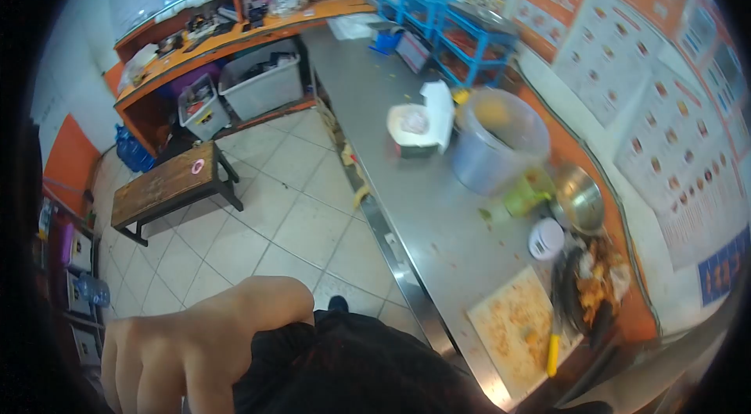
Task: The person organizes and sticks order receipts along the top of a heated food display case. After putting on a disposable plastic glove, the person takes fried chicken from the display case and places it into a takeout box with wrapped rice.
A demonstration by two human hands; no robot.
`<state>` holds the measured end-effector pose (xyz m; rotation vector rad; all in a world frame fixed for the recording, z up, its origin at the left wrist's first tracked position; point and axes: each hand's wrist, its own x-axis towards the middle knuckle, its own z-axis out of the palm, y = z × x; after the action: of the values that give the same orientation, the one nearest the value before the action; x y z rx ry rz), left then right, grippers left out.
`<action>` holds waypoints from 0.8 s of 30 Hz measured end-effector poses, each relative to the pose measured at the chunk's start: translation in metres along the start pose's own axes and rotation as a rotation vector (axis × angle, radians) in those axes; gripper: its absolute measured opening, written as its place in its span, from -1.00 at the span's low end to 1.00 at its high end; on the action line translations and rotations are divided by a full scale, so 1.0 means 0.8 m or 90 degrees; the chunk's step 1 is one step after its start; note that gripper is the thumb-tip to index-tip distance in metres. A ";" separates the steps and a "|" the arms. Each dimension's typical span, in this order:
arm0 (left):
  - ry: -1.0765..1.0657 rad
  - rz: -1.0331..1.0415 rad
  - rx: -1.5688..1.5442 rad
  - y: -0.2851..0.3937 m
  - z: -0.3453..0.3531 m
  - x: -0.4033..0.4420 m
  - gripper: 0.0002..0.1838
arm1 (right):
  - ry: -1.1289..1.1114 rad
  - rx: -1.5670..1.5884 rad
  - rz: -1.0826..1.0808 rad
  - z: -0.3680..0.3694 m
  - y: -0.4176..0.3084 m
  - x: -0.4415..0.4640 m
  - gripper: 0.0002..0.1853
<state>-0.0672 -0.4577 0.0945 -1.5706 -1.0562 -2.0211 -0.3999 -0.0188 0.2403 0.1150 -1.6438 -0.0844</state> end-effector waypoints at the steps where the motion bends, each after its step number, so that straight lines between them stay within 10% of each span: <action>1: 0.028 0.015 0.031 0.017 -0.014 -0.002 -0.71 | -0.063 0.145 -0.051 0.002 -0.065 -0.043 -0.56; 7: -0.007 0.039 0.054 0.108 -0.120 -0.006 -0.73 | -0.717 0.844 -0.371 0.004 -0.435 -0.316 -0.70; 8: -0.013 0.065 0.070 0.119 -0.135 -0.009 -0.73 | -1.111 0.876 -0.057 -0.025 -0.494 -0.323 -0.74; 12: 0.139 0.051 0.155 0.162 -0.185 -0.022 -0.74 | -1.190 0.981 -0.205 -0.013 -0.646 -0.422 -0.69; 14: 0.108 0.012 0.123 0.180 -0.233 -0.019 -0.74 | -1.371 0.939 -0.052 -0.008 -0.705 -0.422 -0.70; 18: 0.066 -0.092 0.107 0.213 -0.333 -0.024 -0.73 | -1.085 1.062 -0.183 0.074 -0.812 -0.457 -0.73; 24: 0.062 -0.048 0.269 0.254 -0.453 -0.011 -0.72 | -1.073 1.082 -0.147 0.162 -1.010 -0.392 -0.71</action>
<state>-0.1652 -0.8610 0.1180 -1.2180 -1.4104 -1.7492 -0.4863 -0.7829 -0.1806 1.9445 -2.7889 1.4371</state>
